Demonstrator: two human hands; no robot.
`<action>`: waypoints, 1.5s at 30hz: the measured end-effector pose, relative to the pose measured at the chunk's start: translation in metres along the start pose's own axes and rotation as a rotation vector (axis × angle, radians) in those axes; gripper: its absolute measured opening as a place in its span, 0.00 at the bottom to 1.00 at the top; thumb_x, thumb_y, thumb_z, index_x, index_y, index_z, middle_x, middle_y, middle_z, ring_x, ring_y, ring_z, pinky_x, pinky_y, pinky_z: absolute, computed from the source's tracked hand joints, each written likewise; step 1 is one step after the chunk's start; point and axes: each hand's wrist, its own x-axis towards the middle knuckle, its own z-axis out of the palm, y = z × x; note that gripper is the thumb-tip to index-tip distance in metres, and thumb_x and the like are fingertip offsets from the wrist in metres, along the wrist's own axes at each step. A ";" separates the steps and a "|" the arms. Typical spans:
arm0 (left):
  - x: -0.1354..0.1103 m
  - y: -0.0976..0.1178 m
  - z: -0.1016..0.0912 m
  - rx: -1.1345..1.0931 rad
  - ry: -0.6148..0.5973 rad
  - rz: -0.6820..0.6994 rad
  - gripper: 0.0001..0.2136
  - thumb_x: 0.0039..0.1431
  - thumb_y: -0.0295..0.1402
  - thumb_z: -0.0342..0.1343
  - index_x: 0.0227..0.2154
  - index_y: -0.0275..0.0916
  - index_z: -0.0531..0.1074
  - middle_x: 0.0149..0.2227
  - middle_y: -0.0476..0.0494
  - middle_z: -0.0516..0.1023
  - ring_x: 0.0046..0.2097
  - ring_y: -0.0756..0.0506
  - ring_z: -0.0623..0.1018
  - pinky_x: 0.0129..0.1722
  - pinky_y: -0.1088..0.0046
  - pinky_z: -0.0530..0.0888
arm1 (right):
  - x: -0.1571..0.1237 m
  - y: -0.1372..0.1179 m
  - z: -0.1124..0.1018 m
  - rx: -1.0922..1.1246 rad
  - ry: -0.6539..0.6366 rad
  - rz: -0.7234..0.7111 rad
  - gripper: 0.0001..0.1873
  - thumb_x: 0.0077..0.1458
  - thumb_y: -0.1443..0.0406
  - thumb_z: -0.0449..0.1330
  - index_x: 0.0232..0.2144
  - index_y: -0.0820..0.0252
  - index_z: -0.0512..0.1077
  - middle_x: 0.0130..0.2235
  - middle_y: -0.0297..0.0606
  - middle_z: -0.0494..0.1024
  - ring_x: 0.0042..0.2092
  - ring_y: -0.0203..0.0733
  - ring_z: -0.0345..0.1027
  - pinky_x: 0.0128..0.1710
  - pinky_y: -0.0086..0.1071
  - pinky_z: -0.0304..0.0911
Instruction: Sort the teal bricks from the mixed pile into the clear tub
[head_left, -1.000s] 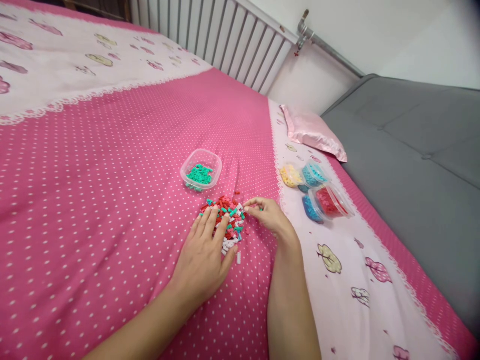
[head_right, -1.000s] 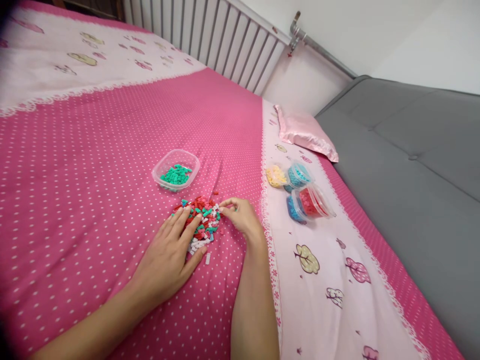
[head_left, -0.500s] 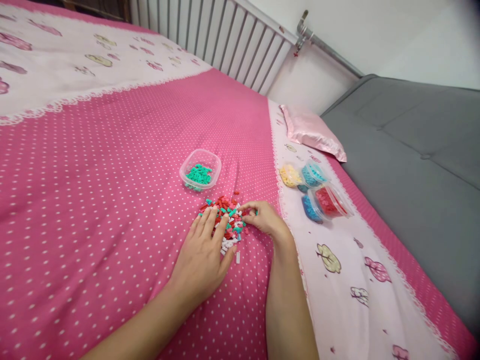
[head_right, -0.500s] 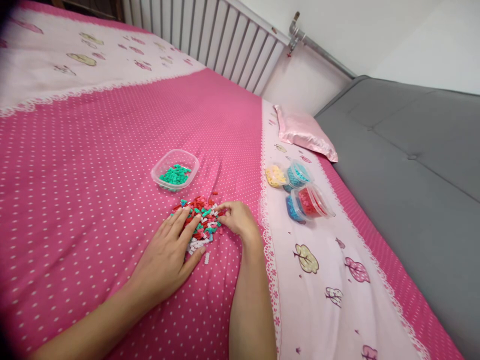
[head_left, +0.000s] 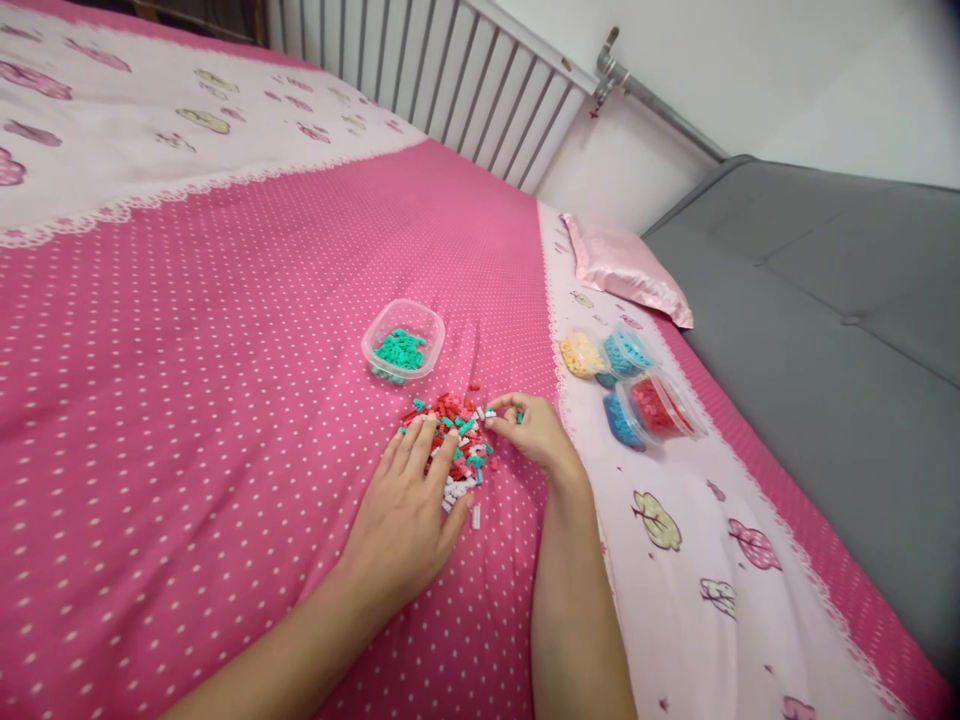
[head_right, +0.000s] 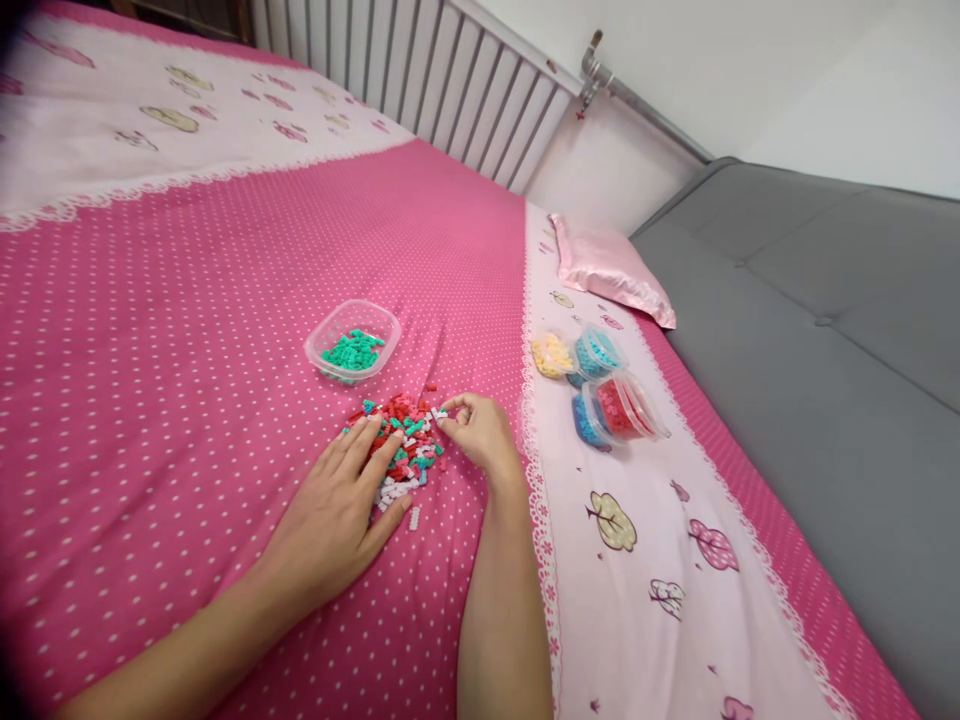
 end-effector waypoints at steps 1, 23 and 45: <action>0.000 0.000 0.000 0.006 -0.004 0.001 0.27 0.60 0.42 0.47 0.58 0.32 0.62 0.63 0.29 0.58 0.64 0.35 0.57 0.61 0.52 0.60 | 0.000 -0.001 0.000 0.013 0.011 -0.006 0.13 0.41 0.62 0.59 0.31 0.62 0.73 0.17 0.24 0.59 0.20 0.31 0.52 0.23 0.27 0.48; -0.001 -0.001 0.003 -0.012 0.020 -0.001 0.27 0.60 0.43 0.47 0.58 0.33 0.61 0.63 0.31 0.58 0.64 0.35 0.57 0.61 0.52 0.60 | -0.005 -0.020 0.003 -0.367 0.226 -0.328 0.08 0.46 0.66 0.56 0.33 0.57 0.70 0.21 0.29 0.64 0.25 0.36 0.60 0.30 0.30 0.54; 0.001 0.001 -0.001 0.018 -0.011 -0.003 0.26 0.61 0.43 0.46 0.58 0.32 0.63 0.63 0.30 0.59 0.64 0.35 0.58 0.61 0.53 0.61 | 0.004 -0.022 -0.011 1.520 0.225 0.285 0.10 0.42 0.66 0.52 0.29 0.60 0.70 0.32 0.41 0.75 0.42 0.39 0.70 0.38 0.29 0.70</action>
